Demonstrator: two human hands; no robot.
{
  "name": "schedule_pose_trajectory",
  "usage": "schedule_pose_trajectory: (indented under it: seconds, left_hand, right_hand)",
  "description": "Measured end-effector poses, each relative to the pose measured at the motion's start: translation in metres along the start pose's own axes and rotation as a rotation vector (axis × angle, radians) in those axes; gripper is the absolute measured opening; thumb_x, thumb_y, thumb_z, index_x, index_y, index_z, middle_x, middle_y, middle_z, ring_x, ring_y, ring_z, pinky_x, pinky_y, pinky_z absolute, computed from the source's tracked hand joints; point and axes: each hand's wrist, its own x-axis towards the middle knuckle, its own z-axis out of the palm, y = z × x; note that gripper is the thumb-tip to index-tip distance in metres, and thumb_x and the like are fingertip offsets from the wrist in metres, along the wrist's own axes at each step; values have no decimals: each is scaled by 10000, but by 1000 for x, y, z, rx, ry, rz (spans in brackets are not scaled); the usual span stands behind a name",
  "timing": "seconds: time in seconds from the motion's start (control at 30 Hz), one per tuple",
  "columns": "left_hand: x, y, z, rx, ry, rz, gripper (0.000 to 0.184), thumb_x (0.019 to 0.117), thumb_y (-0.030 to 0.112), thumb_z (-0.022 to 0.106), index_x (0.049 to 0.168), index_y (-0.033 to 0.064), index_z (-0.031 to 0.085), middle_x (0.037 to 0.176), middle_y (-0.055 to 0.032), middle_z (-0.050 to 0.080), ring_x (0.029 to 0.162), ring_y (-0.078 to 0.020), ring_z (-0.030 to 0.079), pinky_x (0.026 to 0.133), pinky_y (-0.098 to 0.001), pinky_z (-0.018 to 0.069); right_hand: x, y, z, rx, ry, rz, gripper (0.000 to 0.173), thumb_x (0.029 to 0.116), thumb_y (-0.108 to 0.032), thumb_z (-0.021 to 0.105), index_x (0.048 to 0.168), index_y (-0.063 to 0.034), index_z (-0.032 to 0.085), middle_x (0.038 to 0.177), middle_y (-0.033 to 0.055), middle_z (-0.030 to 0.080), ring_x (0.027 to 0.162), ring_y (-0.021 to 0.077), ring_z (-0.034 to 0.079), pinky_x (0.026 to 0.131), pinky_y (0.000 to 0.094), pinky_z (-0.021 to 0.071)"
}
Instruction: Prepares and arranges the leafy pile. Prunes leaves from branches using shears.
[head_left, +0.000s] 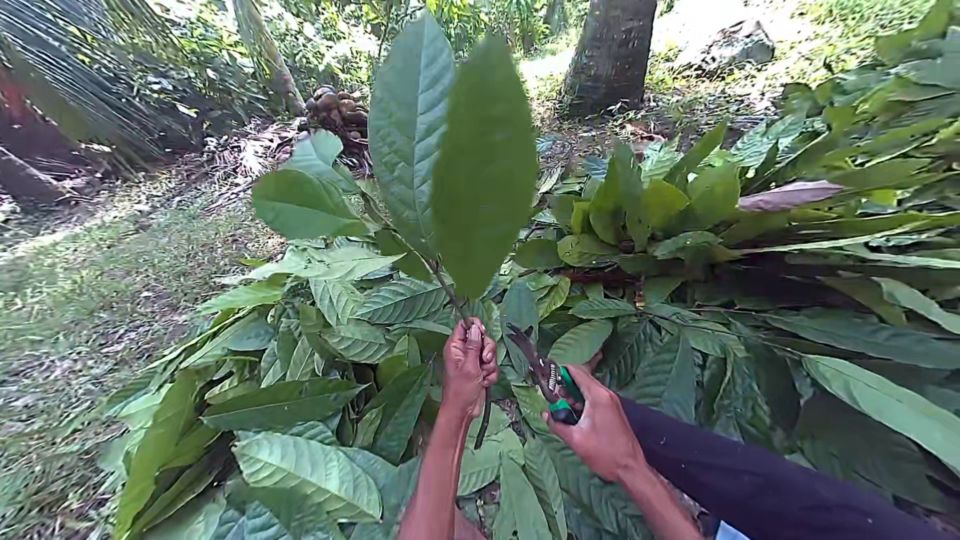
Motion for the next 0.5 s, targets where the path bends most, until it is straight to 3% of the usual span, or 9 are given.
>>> schedule_pose_trajectory:
  seconds: [0.23, 0.4, 0.5]
  left_hand:
    - [-20, 0, 4, 275, 21, 84, 226, 1105, 113, 271, 1041, 68, 483, 609, 62, 455, 431, 6, 380, 392, -137, 332]
    - [-22, -4, -1, 448, 51, 146, 266, 1106, 144, 275, 1019, 63, 514, 609, 72, 434, 444, -11, 376, 405, -170, 338]
    - [-23, -6, 0, 578, 76, 212, 272, 1096, 121, 298, 1042, 28, 548, 637, 67, 500, 482, -15, 467, 440, -182, 418]
  right_hand:
    - [8, -37, 2, 163, -307, 199, 582, 777, -308, 793, 1263, -26, 641, 1038, 112, 685, 935, 217, 655, 866, 432, 524]
    - [-8, -46, 3, 503, -436, 233, 356, 783, -284, 727, 1065, -78, 658, 773, -32, 630, 680, 77, 619, 667, 287, 531]
    - [-16, -56, -3, 759, -554, 282, 220, 855, -215, 659, 1024, -75, 641, 712, -47, 642, 626, 71, 637, 639, 251, 554]
